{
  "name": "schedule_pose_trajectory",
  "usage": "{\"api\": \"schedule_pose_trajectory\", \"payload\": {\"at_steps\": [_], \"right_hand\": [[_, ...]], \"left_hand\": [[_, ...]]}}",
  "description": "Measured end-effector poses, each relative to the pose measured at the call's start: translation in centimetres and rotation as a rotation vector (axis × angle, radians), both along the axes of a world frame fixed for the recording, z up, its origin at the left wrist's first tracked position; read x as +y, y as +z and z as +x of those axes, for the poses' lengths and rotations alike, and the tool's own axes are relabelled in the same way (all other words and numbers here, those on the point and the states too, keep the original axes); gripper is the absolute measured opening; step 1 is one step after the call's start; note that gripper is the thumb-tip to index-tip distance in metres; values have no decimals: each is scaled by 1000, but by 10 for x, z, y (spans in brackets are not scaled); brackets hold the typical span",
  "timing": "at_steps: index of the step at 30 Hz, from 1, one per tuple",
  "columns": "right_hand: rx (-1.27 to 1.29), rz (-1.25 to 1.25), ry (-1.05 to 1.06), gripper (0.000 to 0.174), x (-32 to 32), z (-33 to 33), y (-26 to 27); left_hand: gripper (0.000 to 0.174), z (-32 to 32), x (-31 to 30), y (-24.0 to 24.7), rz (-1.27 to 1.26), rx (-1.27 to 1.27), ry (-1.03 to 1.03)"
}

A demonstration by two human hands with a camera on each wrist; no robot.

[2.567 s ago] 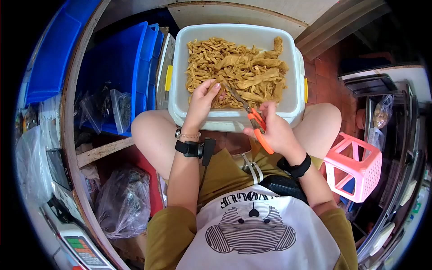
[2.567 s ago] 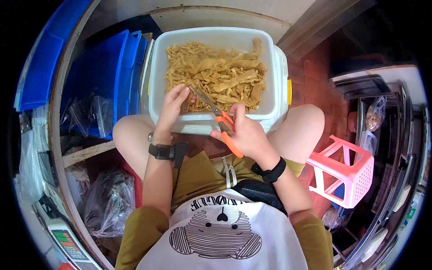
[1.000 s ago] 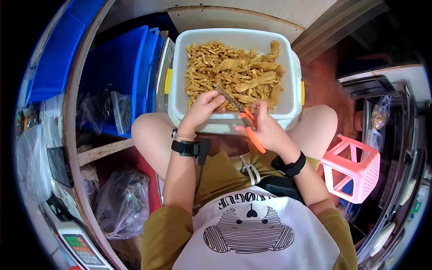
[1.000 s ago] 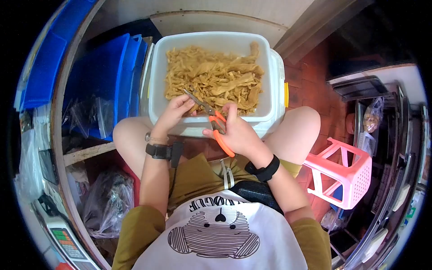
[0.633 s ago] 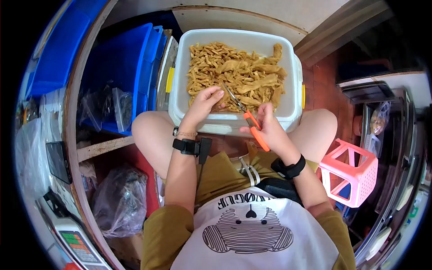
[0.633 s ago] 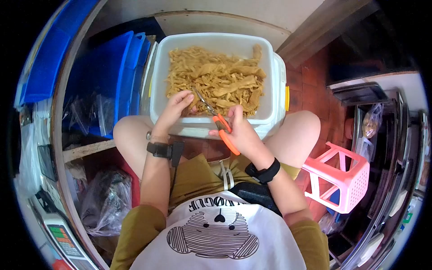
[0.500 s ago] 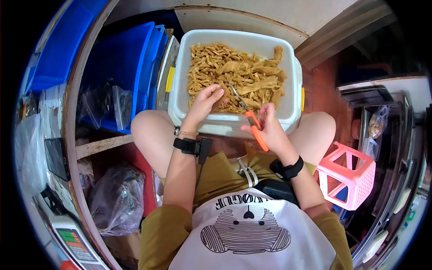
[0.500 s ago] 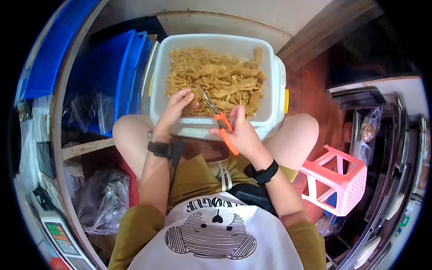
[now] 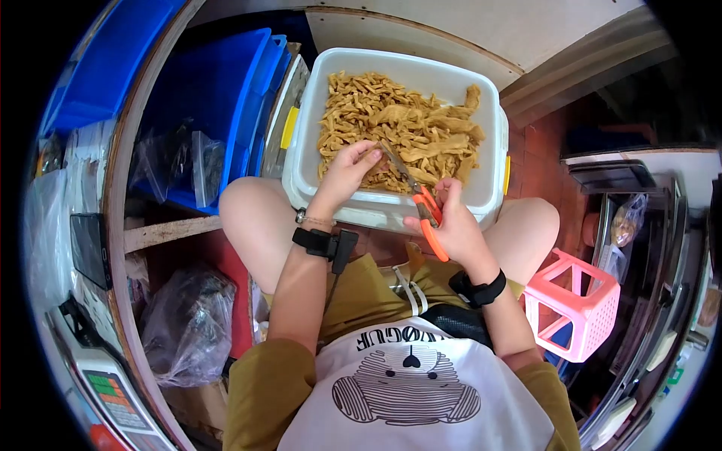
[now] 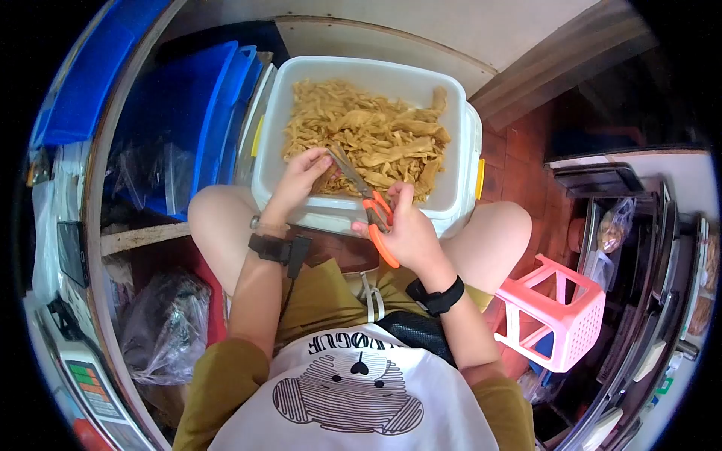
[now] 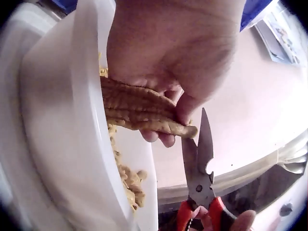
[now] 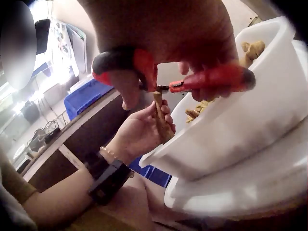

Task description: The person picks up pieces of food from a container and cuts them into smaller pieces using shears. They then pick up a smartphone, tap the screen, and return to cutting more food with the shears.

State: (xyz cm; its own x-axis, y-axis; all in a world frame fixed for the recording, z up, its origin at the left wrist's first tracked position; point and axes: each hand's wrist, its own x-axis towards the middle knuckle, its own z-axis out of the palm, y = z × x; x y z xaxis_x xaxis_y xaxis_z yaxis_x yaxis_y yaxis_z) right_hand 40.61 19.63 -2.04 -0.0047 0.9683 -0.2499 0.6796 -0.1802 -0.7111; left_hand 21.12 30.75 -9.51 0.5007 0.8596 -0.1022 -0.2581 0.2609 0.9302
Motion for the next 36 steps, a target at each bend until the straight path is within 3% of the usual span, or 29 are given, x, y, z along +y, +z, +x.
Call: {"api": "schedule_pose_trajectory", "payload": {"at_steps": [4,9,23,25,36], "right_hand": [[-21,-25,10,72,1,-1,3],[-3,-27,12,72,-1,0,1],[-1,-62,51,72,-2,5,6],[-26,-167,65,72,-1,4,11],[-24,-96,41,72,-1,0,9]], "left_hand": [[27,4,-2,-1,0,18,-39],[28,5,-3,4,11,76,83],[25,5,-5,9,-7,-9,149],[26,5,-5,8,-11,-24,178],[23,10,-8,8,7,-17,34]]}}
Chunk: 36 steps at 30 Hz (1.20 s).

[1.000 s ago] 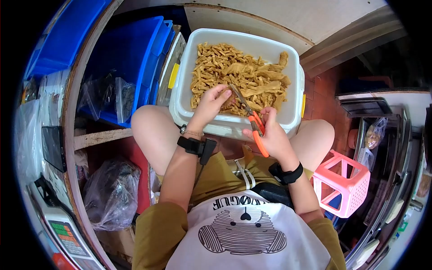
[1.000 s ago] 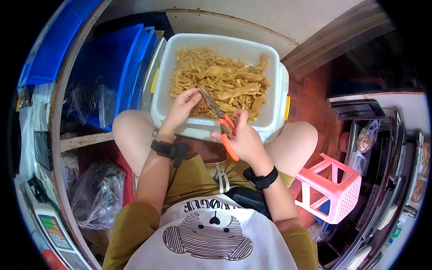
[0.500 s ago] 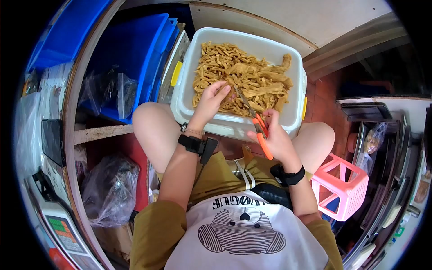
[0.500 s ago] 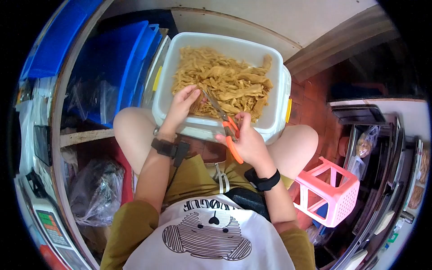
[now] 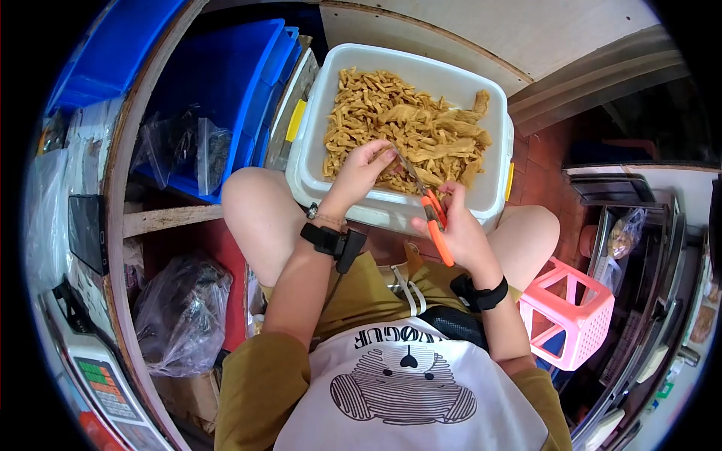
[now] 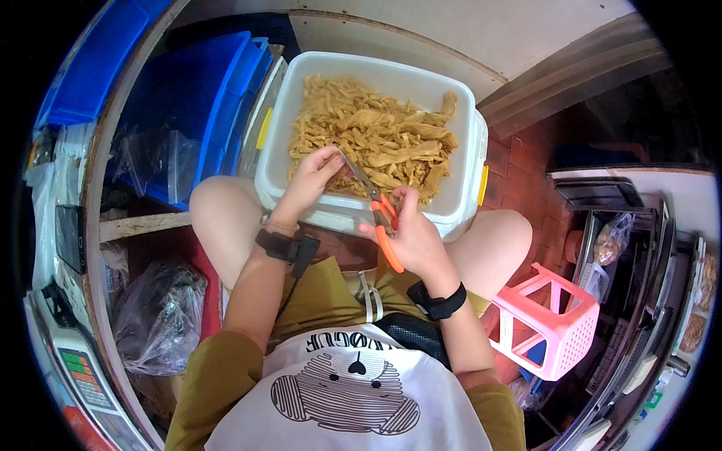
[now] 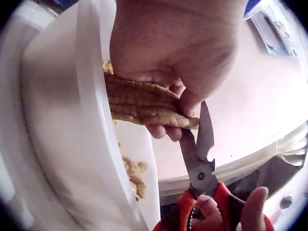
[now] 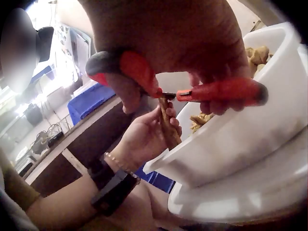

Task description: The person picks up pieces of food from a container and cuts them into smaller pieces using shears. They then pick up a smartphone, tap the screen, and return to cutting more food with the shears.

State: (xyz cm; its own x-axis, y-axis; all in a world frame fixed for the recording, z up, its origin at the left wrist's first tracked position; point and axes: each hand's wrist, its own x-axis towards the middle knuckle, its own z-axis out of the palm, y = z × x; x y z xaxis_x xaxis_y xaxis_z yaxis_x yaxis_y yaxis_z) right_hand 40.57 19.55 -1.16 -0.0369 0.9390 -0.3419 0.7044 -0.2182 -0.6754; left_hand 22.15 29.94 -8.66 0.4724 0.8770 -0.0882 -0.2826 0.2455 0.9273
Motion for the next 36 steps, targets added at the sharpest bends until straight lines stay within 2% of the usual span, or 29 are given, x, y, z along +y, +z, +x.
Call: {"api": "schedule_pose_trajectory", "payload": {"at_steps": [3,7,9,11,14,16,19,23,25,27,29,31,33,36], "right_hand": [[14,5,-11,71,1,-1,4],[93,71,-3,71,2,-2,2],[63,49,7,69,3,-2,4],[36,25,18,67,5,-2,5],[13,17,16,60,6,-4,3],[104,28,-18,53,5,-5,1],[149,71,-111,57,2,-2,0],[140,122,-83,56,0,0,-10],[88,150,-63,58,2,0,-4],[63,114,-37,57,2,2,-2],[39,76,-13,57,2,2,1],[18,51,10,63,2,2,6],[74,67,-23,65,0,2,3],[137,146,-51,63,-2,3,-9]], "left_hand": [[23,-4,2,0,7,35,-118],[23,-5,-2,8,-42,34,-126],[24,-8,-3,13,81,162,-139],[25,-8,-3,9,103,174,-125],[27,-11,-3,8,108,186,-114],[28,-11,-3,12,88,184,-120],[29,-12,-2,12,40,256,-52],[28,-13,4,-6,54,199,-54],[28,-14,5,1,38,173,-51],[27,-17,3,8,15,304,-167],[27,-13,-6,10,65,282,-178],[27,-10,-7,11,112,256,-195],[28,-12,-3,13,194,401,-203],[28,-10,-6,23,125,345,-174]]}}
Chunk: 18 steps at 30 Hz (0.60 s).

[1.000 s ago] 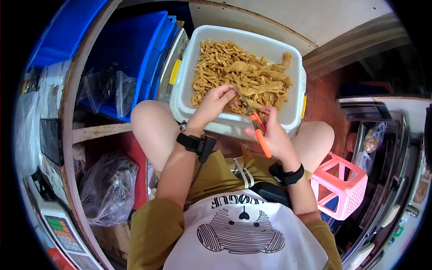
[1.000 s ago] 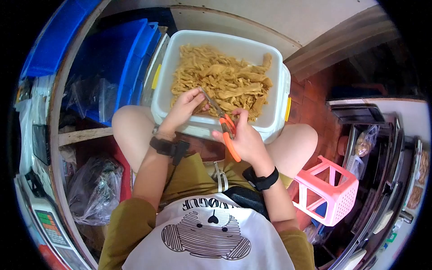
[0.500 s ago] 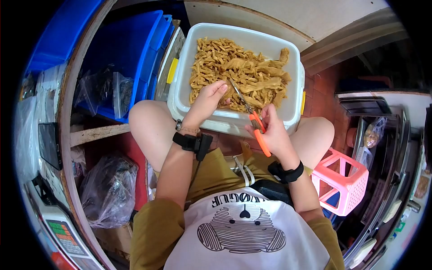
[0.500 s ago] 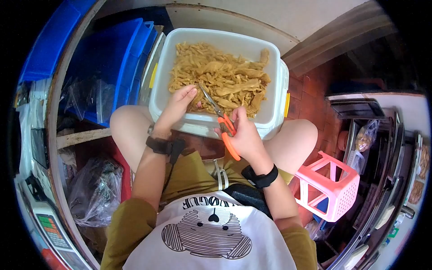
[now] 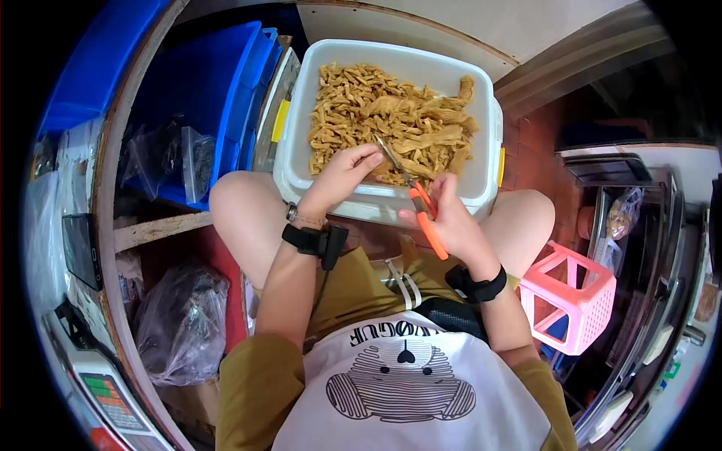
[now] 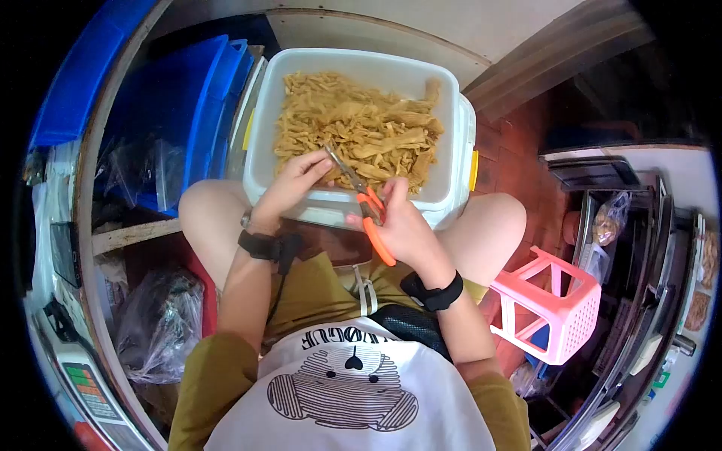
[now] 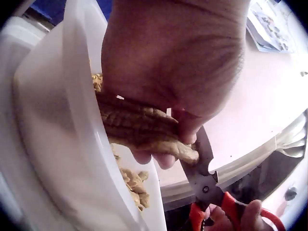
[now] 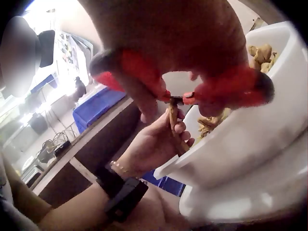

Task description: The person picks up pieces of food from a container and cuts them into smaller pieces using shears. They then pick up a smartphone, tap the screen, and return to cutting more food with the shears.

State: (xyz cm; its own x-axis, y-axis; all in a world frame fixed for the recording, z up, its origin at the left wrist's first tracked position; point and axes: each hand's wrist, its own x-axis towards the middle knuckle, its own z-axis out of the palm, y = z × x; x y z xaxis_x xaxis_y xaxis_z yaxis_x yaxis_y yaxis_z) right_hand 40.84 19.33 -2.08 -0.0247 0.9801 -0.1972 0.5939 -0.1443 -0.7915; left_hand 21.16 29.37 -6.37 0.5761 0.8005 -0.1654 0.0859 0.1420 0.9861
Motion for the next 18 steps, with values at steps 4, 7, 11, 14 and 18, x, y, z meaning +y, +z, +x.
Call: {"api": "schedule_pose_trajectory", "payload": {"at_steps": [4,7,11,14,18], "right_hand": [[-40,-16,-31,60,1,3,4],[1,-77,-80,66,5,3,9],[-42,-27,-76,66,5,7,7],[-74,76,-19,68,2,8,5],[-210,29,26,73,0,-1,10]], "left_hand": [[28,0,5,-18,-37,-68,44],[28,3,8,-24,-56,-116,152],[26,1,9,-21,-154,-193,253],[26,-1,10,-13,-24,-185,345],[26,0,11,-16,40,-233,388]]}}
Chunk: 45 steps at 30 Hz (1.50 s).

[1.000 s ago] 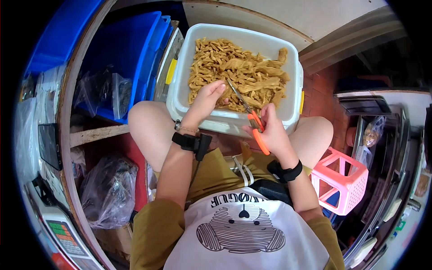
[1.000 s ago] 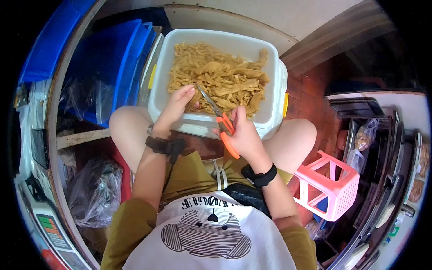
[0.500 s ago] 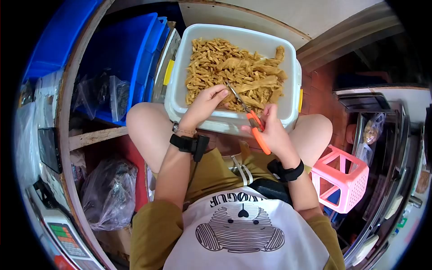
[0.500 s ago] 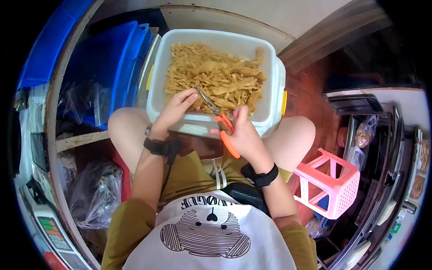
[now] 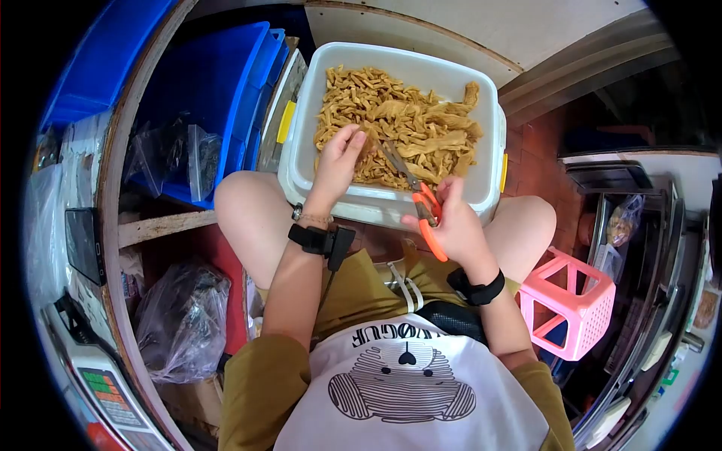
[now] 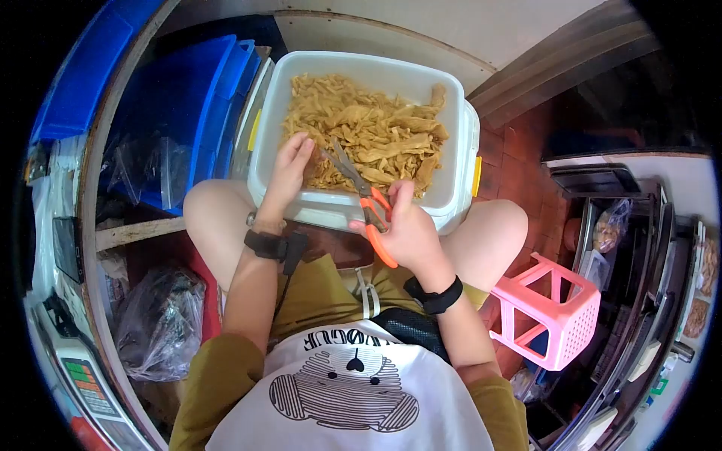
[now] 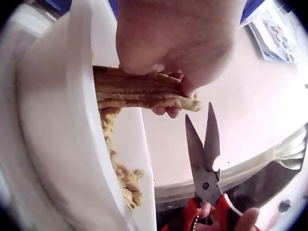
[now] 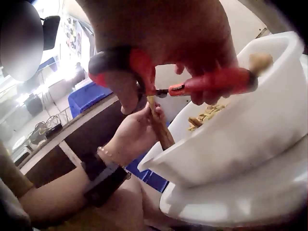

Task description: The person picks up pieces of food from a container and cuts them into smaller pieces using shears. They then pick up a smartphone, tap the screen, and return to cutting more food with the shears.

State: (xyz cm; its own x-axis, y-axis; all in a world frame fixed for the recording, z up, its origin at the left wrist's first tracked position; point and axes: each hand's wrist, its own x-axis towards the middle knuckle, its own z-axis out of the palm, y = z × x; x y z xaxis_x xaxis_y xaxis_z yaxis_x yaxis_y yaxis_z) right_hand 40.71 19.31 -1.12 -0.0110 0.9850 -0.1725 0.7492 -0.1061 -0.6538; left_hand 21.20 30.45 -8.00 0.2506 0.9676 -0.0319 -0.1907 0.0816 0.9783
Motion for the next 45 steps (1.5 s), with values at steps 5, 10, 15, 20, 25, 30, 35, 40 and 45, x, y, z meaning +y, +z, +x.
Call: {"api": "schedule_pose_trajectory", "payload": {"at_steps": [5,10,15,20,25,30,35,40,45], "right_hand": [[28,-42,-16,72,1,-6,-2],[121,-95,-46,69,0,-8,-5],[195,-78,-34,65,1,-7,-9],[121,-105,-17,65,1,-3,-3],[62,-112,20,69,0,-4,-2],[89,-145,5,69,2,-6,2],[71,-131,30,69,1,-4,-2],[223,-112,-10,64,-2,-11,-16],[194,-64,-21,65,-1,-14,-12]], "left_hand": [[26,9,-10,-2,15,10,-42],[26,8,-9,3,21,54,-85],[28,5,-6,-8,15,83,-166],[28,12,-12,3,47,47,-96],[26,10,-10,-1,1,-4,-69],[22,9,-8,-6,4,-11,-175],[23,2,-9,9,-18,74,-269],[25,1,-9,7,-76,81,-277],[28,1,-8,-3,-53,26,-251]]}}
